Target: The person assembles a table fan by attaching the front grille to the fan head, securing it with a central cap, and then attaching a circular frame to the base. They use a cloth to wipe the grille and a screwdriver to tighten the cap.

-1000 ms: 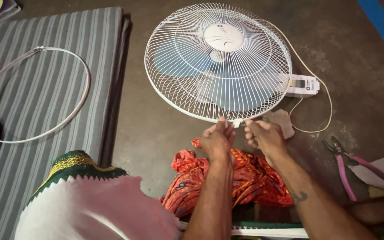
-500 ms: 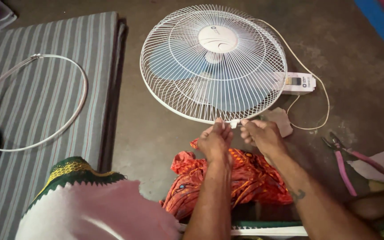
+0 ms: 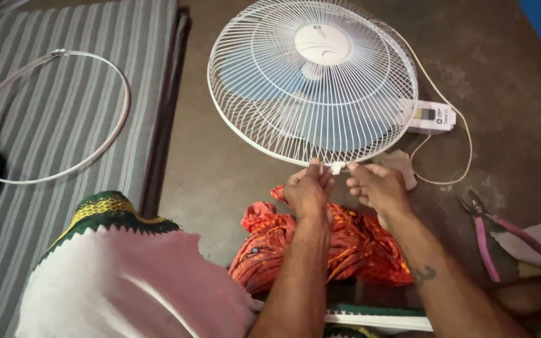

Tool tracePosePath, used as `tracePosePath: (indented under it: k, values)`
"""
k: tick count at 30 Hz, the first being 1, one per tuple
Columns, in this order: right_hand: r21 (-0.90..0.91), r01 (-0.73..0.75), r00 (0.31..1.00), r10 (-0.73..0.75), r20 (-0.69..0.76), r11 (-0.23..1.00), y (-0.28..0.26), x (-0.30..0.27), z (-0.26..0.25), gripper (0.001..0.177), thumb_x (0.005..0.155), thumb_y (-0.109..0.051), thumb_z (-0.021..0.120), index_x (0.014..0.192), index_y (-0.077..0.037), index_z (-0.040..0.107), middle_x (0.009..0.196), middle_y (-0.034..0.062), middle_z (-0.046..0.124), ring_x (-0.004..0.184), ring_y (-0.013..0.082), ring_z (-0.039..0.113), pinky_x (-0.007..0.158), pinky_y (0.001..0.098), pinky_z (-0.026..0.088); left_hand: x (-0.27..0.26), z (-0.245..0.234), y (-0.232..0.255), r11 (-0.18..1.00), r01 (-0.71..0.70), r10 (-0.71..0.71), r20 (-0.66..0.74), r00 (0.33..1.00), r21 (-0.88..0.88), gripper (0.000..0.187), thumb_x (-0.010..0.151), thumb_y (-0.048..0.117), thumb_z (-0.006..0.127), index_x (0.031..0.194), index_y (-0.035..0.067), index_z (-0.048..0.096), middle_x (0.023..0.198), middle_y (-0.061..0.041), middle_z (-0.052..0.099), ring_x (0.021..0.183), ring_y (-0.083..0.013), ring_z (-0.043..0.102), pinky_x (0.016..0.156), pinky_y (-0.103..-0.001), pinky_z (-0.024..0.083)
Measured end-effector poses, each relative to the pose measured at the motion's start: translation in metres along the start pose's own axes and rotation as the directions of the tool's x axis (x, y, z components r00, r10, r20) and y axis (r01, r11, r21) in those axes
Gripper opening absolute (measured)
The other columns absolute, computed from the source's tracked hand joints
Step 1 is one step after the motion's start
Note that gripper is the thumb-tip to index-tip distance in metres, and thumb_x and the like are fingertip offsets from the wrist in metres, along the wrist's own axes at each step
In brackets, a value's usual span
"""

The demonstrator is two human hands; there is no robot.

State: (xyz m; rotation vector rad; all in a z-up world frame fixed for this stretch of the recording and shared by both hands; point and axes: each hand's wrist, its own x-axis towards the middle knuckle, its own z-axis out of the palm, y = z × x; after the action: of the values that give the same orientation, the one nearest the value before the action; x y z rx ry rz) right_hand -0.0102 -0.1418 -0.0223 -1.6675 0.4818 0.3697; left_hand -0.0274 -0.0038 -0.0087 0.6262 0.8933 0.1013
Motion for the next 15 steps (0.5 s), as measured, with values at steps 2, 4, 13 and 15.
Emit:
tracePosePath:
  k: [2,4,13,15]
  values:
    - [0.109,0.020,0.995,-0.030,0.093,0.994,0.0004,-0.0002,-0.0044,0.019,0.091,-0.025,0.066,0.098,-0.007,0.070,0.079,-0.0006,0.071,0.067,0.0080,0.063,0.063,0.0244,0.051,0.0006,-0.0005,-0.0008,1.000,-0.003,0.003,0.011,1.000,-0.004,0.018,0.095,0.014,0.069,0.101,-0.001,0.061,0.092,-0.012,0.072,0.081,-0.0209,0.073,0.066,-0.027,0.058]
    - [0.127,0.047,0.988,-0.065,0.143,0.991,0.0021,0.0002,-0.0085,0.019,0.093,-0.024,0.066,0.098,-0.005,0.070,0.080,0.0004,0.070,0.068,0.0087,0.063,0.065,0.0253,0.052,0.0011,-0.0009,-0.0013,1.000,-0.008,0.008,0.023,1.000,0.009,0.018,0.095,0.015,0.068,0.101,-0.001,0.064,0.092,-0.010,0.073,0.081,-0.0193,0.072,0.065,-0.026,0.058]
    - [-0.034,0.011,0.996,-0.008,0.092,0.999,0.0053,0.0069,-0.0066,0.023,0.095,-0.028,0.065,0.103,-0.008,0.072,0.087,0.0017,0.071,0.074,0.0095,0.062,0.068,0.0260,0.049,-0.0019,-0.0009,0.0021,1.000,0.004,-0.004,0.017,1.000,0.012,0.017,0.095,0.014,0.068,0.102,0.000,0.062,0.094,-0.010,0.074,0.080,-0.0189,0.073,0.064,-0.025,0.058]
    - [0.094,0.031,0.988,-0.045,0.145,0.995,0.0059,0.0074,-0.0095,0.020,0.090,-0.022,0.066,0.103,-0.009,0.072,0.088,0.0008,0.074,0.074,0.0090,0.065,0.068,0.0252,0.053,-0.0026,0.0000,0.0030,1.000,0.014,-0.014,0.003,1.000,0.001,0.017,0.095,0.014,0.069,0.102,0.000,0.062,0.093,-0.011,0.074,0.080,-0.0191,0.072,0.064,-0.026,0.057]
